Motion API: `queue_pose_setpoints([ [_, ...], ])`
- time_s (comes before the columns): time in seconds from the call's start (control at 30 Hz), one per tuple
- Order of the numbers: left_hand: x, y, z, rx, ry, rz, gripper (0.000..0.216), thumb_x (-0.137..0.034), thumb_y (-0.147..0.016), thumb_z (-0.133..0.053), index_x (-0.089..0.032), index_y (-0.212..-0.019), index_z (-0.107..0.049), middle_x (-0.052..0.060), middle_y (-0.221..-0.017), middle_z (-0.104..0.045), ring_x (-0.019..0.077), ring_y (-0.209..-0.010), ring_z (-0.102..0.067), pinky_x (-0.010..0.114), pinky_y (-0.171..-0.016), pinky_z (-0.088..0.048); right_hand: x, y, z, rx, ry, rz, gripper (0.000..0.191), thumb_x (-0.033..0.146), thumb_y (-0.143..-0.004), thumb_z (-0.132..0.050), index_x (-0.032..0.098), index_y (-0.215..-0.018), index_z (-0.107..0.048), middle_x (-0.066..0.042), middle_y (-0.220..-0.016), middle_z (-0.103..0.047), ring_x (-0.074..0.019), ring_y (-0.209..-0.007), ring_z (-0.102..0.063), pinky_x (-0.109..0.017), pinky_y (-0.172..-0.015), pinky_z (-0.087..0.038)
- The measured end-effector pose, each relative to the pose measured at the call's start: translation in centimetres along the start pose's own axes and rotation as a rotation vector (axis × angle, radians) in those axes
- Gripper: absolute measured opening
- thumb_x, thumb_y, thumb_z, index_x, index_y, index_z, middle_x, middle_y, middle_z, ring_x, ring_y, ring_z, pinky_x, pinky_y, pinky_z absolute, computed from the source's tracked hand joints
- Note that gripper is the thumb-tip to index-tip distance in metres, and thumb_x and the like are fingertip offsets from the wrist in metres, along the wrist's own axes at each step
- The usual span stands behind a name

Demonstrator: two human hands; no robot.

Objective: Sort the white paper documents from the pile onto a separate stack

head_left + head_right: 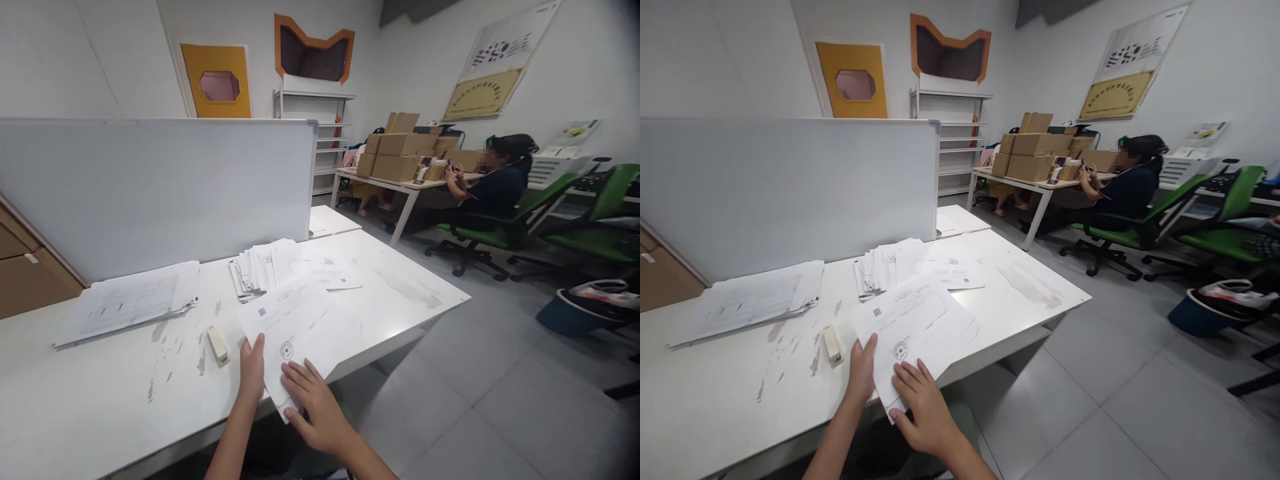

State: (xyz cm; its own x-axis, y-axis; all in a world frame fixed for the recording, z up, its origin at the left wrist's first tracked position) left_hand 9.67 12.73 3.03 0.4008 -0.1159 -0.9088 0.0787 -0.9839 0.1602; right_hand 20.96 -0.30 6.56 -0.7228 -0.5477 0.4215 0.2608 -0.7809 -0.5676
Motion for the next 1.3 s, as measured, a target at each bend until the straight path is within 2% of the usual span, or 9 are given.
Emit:
queue_pose_setpoints([
  [0.1,-5.0,0.7,-2.5,0.170,-0.137,-0.223,0.025,-0.019,-0.074,-0.071,-0.021,-0.099,-0.070,0.008,-0.108,-0.071,0.0286,-0.126,-0.051,0.041,-0.109,-0.037,-2.4,-1.3,4.3,-0.153,-0.009,-0.014,0.058,0.030,-0.089,-0.056,0.027,-0.145,-0.038,-0.009,-0.143,-0.049,-0.0275,-0.132,-0.045,-0.057,-0.112,-0.029],
  [0.2,-9.8,2.2,-5.0,0.331,-0.235,-0.292,0.020,-0.014,-0.070,-0.073,-0.020,-0.089,-0.073,0.008,-0.090,-0.073,0.0316,-0.117,-0.058,0.036,-0.098,-0.047,-8.7,-2.2,11.8,-0.575,-0.091,-0.250,0.059,0.034,-0.090,-0.056,0.026,-0.145,-0.037,-0.011,-0.147,-0.043,-0.0275,-0.137,-0.038,-0.055,-0.112,-0.029],
  [0.3,-13.5,2.9,-4.7,0.297,-0.357,-0.383,0.017,-0.018,-0.069,-0.075,-0.017,-0.086,-0.074,0.007,-0.077,-0.072,0.0309,-0.100,-0.066,0.032,-0.087,-0.052,-15.1,-1.4,16.3,-0.950,-0.308,-0.485,0.055,0.041,-0.088,-0.057,0.020,-0.138,-0.045,-0.013,-0.142,-0.046,-0.0267,-0.135,-0.039,-0.050,-0.111,-0.028],
  [0.5,-12.8,3.0,0.7,0.064,-0.405,-0.568,0.020,-0.034,-0.069,-0.076,-0.017,-0.077,-0.072,0.007,-0.075,-0.071,0.0285,-0.081,-0.066,0.034,-0.075,-0.053,-19.1,-2.2,11.8,-0.810,-0.713,-0.585,0.035,0.046,-0.076,-0.066,0.017,-0.095,-0.068,-0.008,-0.099,-0.069,-0.0254,-0.098,-0.059,-0.040,-0.089,-0.045],
  [0.63,-10.8,3.4,4.0,-0.114,-0.300,-0.610,0.029,-0.043,-0.071,-0.073,-0.018,-0.086,-0.070,0.007,-0.079,-0.070,0.0258,-0.079,-0.065,0.033,-0.074,-0.052,-19.5,-1.3,10.1,-0.916,-0.795,-0.627,0.025,0.043,-0.075,-0.067,0.018,-0.078,-0.065,-0.002,-0.077,-0.064,-0.0190,-0.079,-0.056,-0.033,-0.076,-0.045],
  [0.83,-8.3,2.5,3.5,0.015,-0.321,-0.472,0.039,-0.051,-0.071,-0.072,-0.020,-0.094,-0.063,0.005,-0.082,-0.065,0.0219,-0.081,-0.063,0.029,-0.073,-0.051,-20.1,-1.1,8.6,-0.956,-0.945,-0.685,0.028,0.045,-0.077,-0.063,0.021,-0.091,-0.062,0.000,-0.080,-0.062,-0.0161,-0.073,-0.055,-0.027,-0.065,-0.044],
  [0.97,-6.4,1.6,4.7,-0.052,-0.373,-0.416,0.035,-0.053,-0.072,-0.071,-0.022,-0.080,-0.060,0.000,-0.068,-0.058,0.0195,-0.072,-0.060,0.027,-0.066,-0.048,-20.1,-0.6,6.2,-0.853,-1.002,-0.769,0.023,0.041,-0.076,-0.063,0.021,-0.089,-0.062,-0.001,-0.080,-0.064,-0.0181,-0.072,-0.059,-0.027,-0.061,-0.046],
  [1.1,-5.4,0.9,5.3,-0.083,-0.326,-0.402,0.040,-0.054,-0.072,-0.070,-0.021,-0.093,-0.062,0.005,-0.092,-0.067,0.0229,-0.092,-0.062,0.030,-0.080,-0.048,-20.2,-0.5,6.1,-0.829,-0.984,-0.766,0.019,0.038,-0.076,-0.063,0.022,-0.087,-0.062,-0.001,-0.083,-0.065,-0.0191,-0.075,-0.060,-0.028,-0.063,-0.048],
  [1.3,-5.3,0.9,5.4,-0.090,-0.369,-0.413,0.041,-0.056,-0.074,-0.066,-0.020,-0.093,-0.060,0.006,-0.091,-0.068,0.0244,-0.092,-0.062,0.032,-0.081,-0.049,-20.1,-0.3,6.0,-0.824,-0.965,-0.795,0.017,0.036,-0.074,-0.062,0.022,-0.084,-0.061,0.000,-0.078,-0.064,-0.0188,-0.071,-0.059,-0.028,-0.062,-0.047],
])
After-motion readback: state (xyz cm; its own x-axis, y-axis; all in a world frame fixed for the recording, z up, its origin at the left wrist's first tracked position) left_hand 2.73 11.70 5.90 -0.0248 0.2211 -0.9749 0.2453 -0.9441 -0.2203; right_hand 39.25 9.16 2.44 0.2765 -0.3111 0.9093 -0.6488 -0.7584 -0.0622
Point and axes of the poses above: each hand's wrist, its own y-axis away from the middle knuckle, its own z-axis out of the back of the hand, x = y × z, the point moved 10 cm from there along -y, towards the middle knuckle
